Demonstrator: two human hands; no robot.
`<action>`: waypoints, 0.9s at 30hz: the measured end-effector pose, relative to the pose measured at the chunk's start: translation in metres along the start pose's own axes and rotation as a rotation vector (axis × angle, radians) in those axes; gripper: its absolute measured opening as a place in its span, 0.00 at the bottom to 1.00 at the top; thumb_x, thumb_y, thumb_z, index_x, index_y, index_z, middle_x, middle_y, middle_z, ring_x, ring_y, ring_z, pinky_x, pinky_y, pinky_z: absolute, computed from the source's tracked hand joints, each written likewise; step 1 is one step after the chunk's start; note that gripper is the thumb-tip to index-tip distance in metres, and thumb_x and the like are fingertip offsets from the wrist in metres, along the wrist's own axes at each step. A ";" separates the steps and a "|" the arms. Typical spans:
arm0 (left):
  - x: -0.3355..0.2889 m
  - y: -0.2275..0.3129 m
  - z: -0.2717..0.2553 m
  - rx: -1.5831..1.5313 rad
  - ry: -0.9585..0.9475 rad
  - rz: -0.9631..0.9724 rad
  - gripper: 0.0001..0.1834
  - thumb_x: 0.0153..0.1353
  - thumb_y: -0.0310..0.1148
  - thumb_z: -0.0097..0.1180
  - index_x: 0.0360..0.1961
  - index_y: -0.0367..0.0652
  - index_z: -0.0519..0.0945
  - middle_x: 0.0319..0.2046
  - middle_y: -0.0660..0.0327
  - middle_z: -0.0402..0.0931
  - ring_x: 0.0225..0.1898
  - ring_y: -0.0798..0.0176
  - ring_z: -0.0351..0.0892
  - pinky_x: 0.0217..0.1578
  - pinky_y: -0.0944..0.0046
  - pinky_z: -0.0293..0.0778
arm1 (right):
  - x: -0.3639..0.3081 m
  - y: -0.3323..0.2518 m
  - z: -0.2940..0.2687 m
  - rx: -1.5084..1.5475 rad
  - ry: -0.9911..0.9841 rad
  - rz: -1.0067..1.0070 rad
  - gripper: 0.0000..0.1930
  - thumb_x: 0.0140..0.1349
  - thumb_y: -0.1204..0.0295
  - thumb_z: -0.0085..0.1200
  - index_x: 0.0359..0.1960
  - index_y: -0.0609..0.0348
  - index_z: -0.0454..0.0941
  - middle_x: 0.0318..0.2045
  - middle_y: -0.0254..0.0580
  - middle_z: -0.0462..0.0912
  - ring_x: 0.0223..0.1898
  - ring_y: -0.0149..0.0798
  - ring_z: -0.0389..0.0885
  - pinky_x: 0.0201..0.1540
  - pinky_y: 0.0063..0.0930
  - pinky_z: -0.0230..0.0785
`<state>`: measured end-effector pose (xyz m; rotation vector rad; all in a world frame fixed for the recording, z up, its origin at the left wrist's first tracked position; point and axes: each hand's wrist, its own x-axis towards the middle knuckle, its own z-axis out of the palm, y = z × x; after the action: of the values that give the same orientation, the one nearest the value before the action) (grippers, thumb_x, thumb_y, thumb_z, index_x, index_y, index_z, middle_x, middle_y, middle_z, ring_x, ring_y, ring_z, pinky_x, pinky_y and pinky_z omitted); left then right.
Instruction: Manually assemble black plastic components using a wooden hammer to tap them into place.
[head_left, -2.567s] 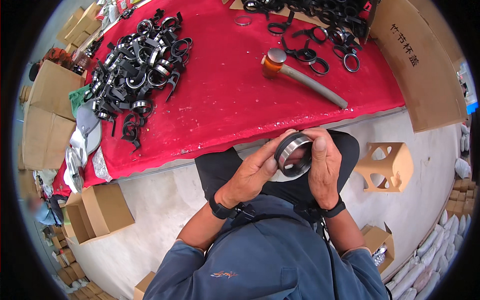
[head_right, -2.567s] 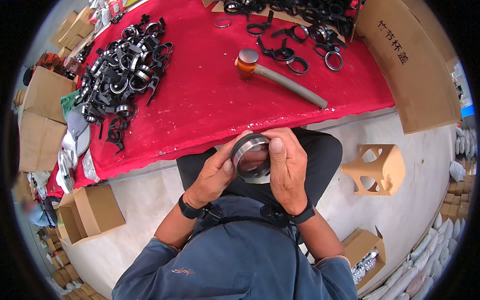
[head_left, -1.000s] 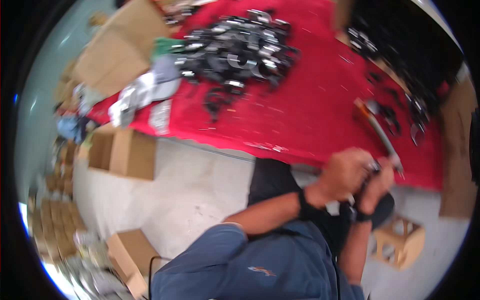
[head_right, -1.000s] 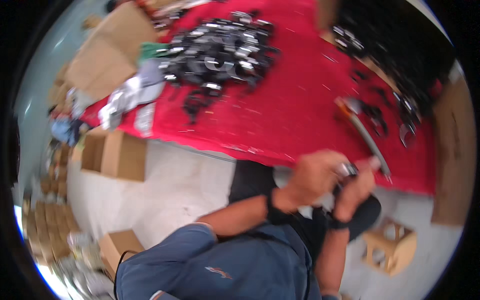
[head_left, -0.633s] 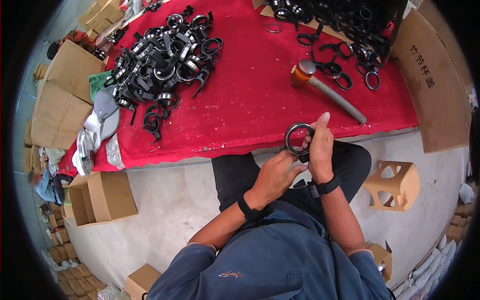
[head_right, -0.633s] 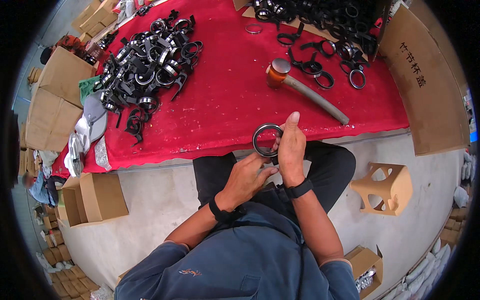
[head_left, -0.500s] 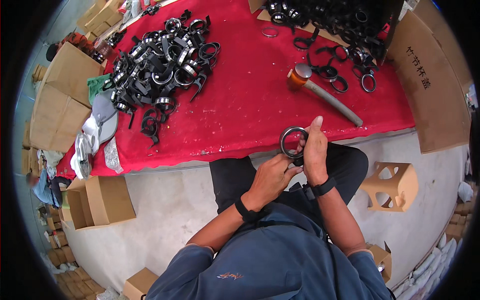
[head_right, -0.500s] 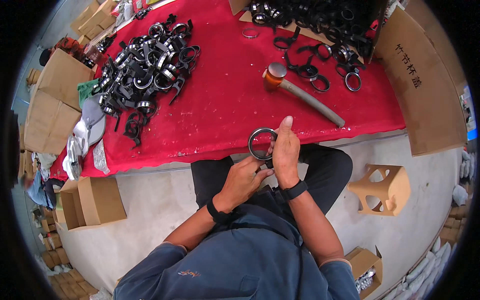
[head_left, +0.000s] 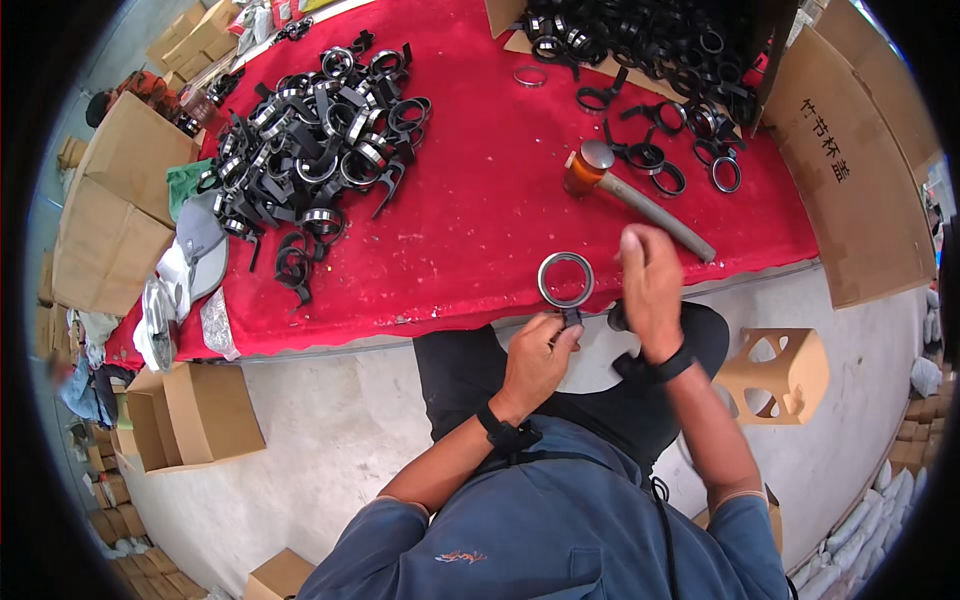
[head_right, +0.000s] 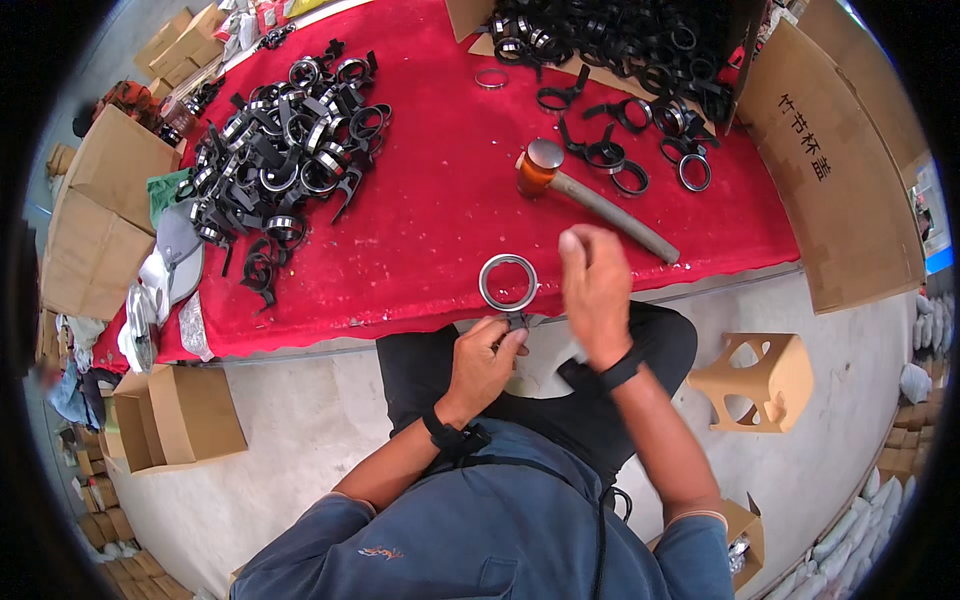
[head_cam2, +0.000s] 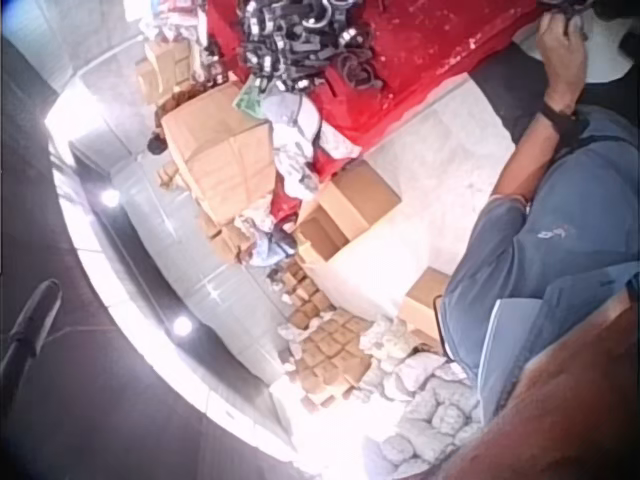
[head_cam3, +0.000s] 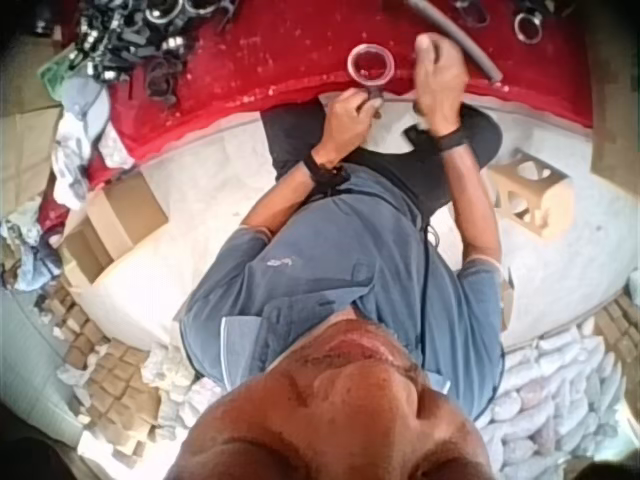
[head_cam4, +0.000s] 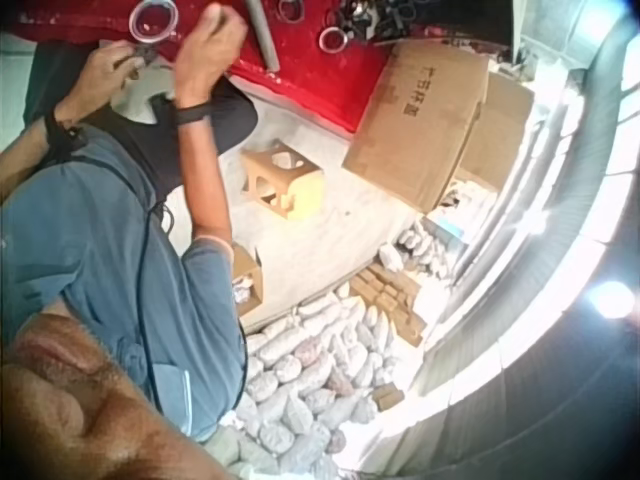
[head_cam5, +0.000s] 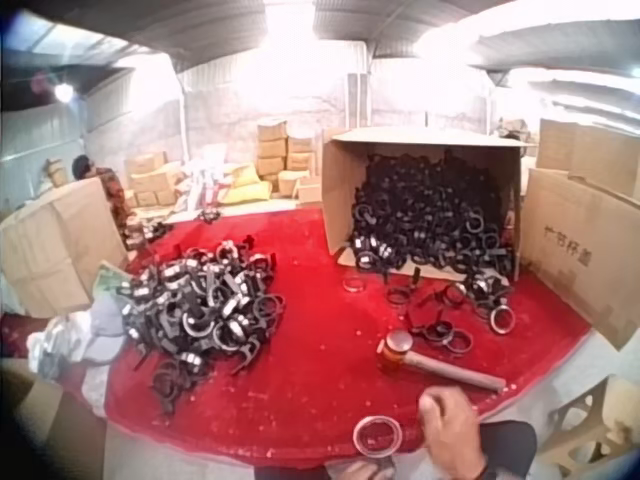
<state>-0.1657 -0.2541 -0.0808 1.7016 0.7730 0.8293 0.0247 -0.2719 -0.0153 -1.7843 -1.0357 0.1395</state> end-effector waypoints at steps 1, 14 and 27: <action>0.001 -0.002 0.000 -0.001 0.006 -0.003 0.12 0.73 0.32 0.65 0.40 0.29 0.85 0.34 0.54 0.85 0.28 0.63 0.88 0.29 0.63 0.80 | 0.018 -0.002 -0.013 -0.169 0.024 -0.088 0.15 0.73 0.65 0.64 0.49 0.66 0.81 0.44 0.54 0.85 0.44 0.54 0.85 0.49 0.45 0.77; 0.019 -0.013 0.039 -0.146 -0.143 -0.339 0.19 0.79 0.40 0.58 0.43 0.30 0.82 0.37 0.52 0.88 0.42 0.59 0.94 0.33 0.63 0.87 | 0.092 0.061 -0.048 -0.649 -0.578 -0.240 0.18 0.61 0.69 0.64 0.47 0.69 0.80 0.41 0.66 0.84 0.46 0.67 0.83 0.55 0.57 0.75; 0.019 -0.025 0.063 -0.225 -0.154 -0.265 0.18 0.84 0.39 0.49 0.50 0.31 0.79 0.50 0.51 0.88 0.44 0.56 0.93 0.37 0.59 0.88 | -0.058 0.008 -0.118 -0.052 -0.372 0.241 0.24 0.76 0.62 0.57 0.64 0.65 0.72 0.30 0.52 0.81 0.32 0.51 0.81 0.41 0.45 0.76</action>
<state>-0.1050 -0.2649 -0.1157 1.4090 0.7508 0.5720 0.0555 -0.3963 0.0130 -1.9720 -1.0842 0.6174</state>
